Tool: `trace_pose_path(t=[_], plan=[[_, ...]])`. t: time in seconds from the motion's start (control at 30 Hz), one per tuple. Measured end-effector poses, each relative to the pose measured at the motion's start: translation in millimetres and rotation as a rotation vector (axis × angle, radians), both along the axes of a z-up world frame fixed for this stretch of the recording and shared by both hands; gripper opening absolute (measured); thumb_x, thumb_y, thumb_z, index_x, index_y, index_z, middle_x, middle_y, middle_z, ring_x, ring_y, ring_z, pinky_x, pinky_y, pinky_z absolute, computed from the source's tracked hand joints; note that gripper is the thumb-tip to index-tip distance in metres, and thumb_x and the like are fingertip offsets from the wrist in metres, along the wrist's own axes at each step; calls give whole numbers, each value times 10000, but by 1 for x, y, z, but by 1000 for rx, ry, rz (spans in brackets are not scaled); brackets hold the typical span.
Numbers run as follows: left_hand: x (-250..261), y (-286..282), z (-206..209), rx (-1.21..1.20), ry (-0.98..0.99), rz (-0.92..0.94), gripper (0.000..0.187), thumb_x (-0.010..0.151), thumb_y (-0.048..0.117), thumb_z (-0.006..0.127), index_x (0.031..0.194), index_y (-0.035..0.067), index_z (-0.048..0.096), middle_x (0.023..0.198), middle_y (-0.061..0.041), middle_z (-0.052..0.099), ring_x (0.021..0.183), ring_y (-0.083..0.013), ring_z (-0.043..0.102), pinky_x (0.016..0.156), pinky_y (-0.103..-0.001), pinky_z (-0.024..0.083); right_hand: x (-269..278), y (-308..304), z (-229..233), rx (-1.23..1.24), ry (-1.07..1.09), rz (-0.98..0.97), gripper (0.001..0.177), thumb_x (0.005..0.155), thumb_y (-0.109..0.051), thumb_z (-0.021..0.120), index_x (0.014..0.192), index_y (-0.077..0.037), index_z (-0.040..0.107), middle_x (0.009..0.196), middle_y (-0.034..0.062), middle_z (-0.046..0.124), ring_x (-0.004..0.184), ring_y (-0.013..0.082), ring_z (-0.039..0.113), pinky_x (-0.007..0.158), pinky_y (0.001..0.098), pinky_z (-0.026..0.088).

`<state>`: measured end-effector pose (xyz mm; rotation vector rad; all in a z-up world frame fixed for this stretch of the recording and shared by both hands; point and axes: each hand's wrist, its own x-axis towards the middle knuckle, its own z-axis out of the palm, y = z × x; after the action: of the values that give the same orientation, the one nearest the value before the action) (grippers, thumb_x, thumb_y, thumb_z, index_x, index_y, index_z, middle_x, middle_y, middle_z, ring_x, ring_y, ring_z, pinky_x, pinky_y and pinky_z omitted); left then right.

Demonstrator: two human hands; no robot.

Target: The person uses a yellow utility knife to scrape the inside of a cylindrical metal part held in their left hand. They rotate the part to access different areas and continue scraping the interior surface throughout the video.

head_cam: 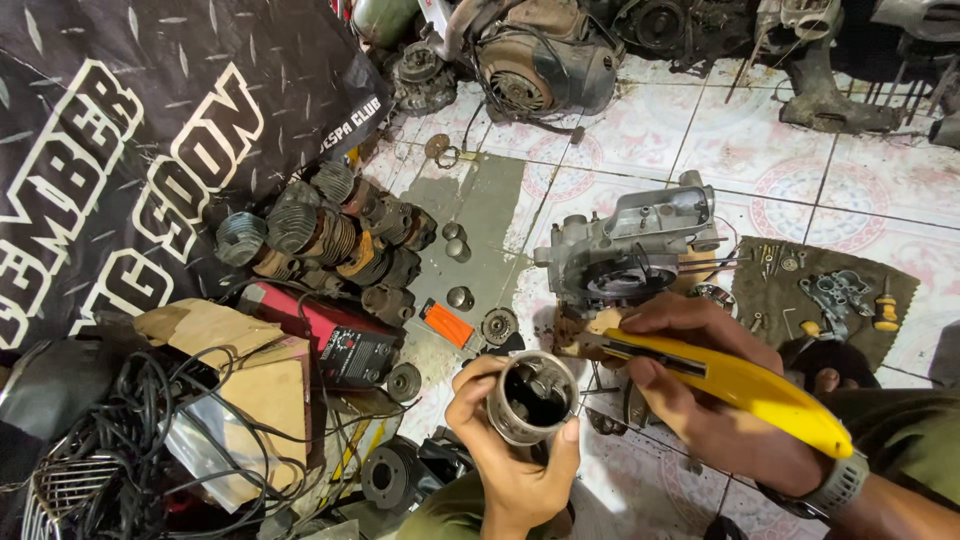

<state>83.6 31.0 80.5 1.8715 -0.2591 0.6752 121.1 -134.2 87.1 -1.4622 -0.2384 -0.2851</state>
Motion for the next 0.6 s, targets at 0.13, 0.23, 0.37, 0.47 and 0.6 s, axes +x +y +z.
trace_pose_path(t=[0.13,0.23,0.37,0.47,0.6], plan=[[4,0,-4,-46,48,-2,563,790,288,662,1166,54,315,1136,-206,413,1093,-286,461,938,-398,433,4,-4,-11,-26,28,-33,206,788,-207,645,935,-64,627,962,67,668,895,134,647,807,237,495],[9,-4,0,-96,-37,-125,532,821,207,660,1184,86,290,1164,-250,422,1109,-325,467,951,-428,421,7,-7,-21,6,153,-10,275,748,-189,673,977,-41,644,964,72,700,817,141,692,699,230,562],[11,-8,4,-155,-23,-215,532,793,62,620,1186,125,266,1206,-286,413,1112,-376,546,953,-436,459,10,-8,-17,36,215,41,211,774,-161,653,963,-67,655,957,52,700,837,136,675,729,244,532],[11,-8,3,-146,-2,-204,507,802,103,604,1178,107,264,1197,-272,434,1103,-356,538,947,-432,448,9,-6,-14,78,232,81,190,793,-150,638,958,-57,660,954,55,692,860,146,664,750,260,522],[13,-11,-4,-155,-22,-164,510,819,183,610,1179,74,266,1154,-235,425,1081,-304,484,943,-414,424,8,-2,-16,238,201,168,215,790,-138,656,962,-10,646,949,96,661,846,172,661,713,264,545]])
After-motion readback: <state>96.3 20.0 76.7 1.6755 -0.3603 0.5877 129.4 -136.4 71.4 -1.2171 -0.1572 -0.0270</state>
